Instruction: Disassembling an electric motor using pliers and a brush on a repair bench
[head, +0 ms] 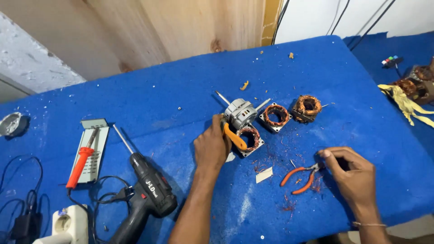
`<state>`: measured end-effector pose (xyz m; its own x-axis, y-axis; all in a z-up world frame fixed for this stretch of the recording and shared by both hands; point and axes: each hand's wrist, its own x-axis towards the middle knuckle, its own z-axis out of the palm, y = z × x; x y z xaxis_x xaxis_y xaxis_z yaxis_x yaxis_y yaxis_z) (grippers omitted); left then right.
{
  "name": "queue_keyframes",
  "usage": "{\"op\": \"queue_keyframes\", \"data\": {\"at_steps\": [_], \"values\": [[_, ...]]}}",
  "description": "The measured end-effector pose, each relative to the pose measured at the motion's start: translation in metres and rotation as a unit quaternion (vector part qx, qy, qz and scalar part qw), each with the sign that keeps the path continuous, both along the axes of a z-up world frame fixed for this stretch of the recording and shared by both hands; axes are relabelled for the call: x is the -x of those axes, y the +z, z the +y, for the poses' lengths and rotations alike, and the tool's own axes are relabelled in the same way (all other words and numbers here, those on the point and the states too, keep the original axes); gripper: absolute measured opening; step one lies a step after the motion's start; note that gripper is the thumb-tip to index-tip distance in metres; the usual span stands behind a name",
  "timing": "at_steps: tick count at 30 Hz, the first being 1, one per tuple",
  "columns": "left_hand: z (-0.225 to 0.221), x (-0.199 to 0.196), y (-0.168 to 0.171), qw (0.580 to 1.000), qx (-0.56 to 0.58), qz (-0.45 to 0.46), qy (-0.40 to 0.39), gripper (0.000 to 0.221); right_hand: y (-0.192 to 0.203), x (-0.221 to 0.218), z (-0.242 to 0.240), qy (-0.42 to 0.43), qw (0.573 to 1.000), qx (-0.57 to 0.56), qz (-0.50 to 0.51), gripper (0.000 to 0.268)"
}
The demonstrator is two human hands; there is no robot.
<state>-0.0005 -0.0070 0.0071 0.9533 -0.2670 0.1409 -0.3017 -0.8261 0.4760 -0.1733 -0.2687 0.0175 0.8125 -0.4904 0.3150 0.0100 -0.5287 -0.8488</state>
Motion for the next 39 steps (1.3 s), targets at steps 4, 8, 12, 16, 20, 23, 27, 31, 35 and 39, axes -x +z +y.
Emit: {"op": "queue_keyframes", "data": {"at_steps": [4, 8, 12, 16, 20, 23, 27, 31, 35, 39], "values": [[-0.001, 0.003, -0.012, 1.0, -0.008, -0.024, 0.015, 0.042, 0.004, 0.003, -0.001, 0.0, 0.999, 0.002, 0.037, 0.016], [0.005, 0.006, -0.006, 0.999, 0.016, -0.048, 0.02, 0.043, 0.004, 0.005, 0.0, 0.025, 0.999, 0.005, 0.034, 0.018], [-0.001, 0.006, -0.006, 0.997, 0.022, -0.075, 0.014, 0.045, 0.003, 0.008, -0.009, 0.13, 0.984, 0.118, -0.029, 0.006], [0.002, 0.009, 0.003, 0.998, 0.04, -0.043, 0.022, 0.048, -0.002, 0.007, -0.013, 0.187, 0.965, 0.181, -0.03, 0.023], [0.006, 0.023, -0.005, 0.998, 0.04, -0.048, 0.006, 0.067, -0.011, 0.012, -0.015, 0.194, 0.961, 0.198, 0.018, 0.022], [0.009, 0.02, -0.001, 0.996, -0.033, -0.084, -0.022, 0.078, -0.014, 0.008, -0.021, 0.171, 0.971, 0.163, 0.034, 0.019], [0.016, 0.034, 0.021, 0.994, -0.094, -0.047, 0.0, 0.09, -0.007, 0.003, -0.021, 0.171, 0.974, 0.128, 0.074, 0.018], [0.019, 0.067, 0.048, 0.995, -0.097, 0.009, 0.03, 0.096, -0.01, -0.001, -0.022, 0.171, 0.971, 0.14, 0.091, 0.015], [0.003, 0.111, 0.062, 0.99, 0.11, -0.081, 0.028, 0.05, -0.012, 0.004, -0.027, 0.171, 0.979, 0.11, -0.008, 0.011], [-0.023, 0.136, 0.066, 0.944, 0.315, 0.042, -0.085, 0.046, 0.006, -0.004, -0.011, 0.2, 0.962, 0.155, -0.1, 0.007]]}}
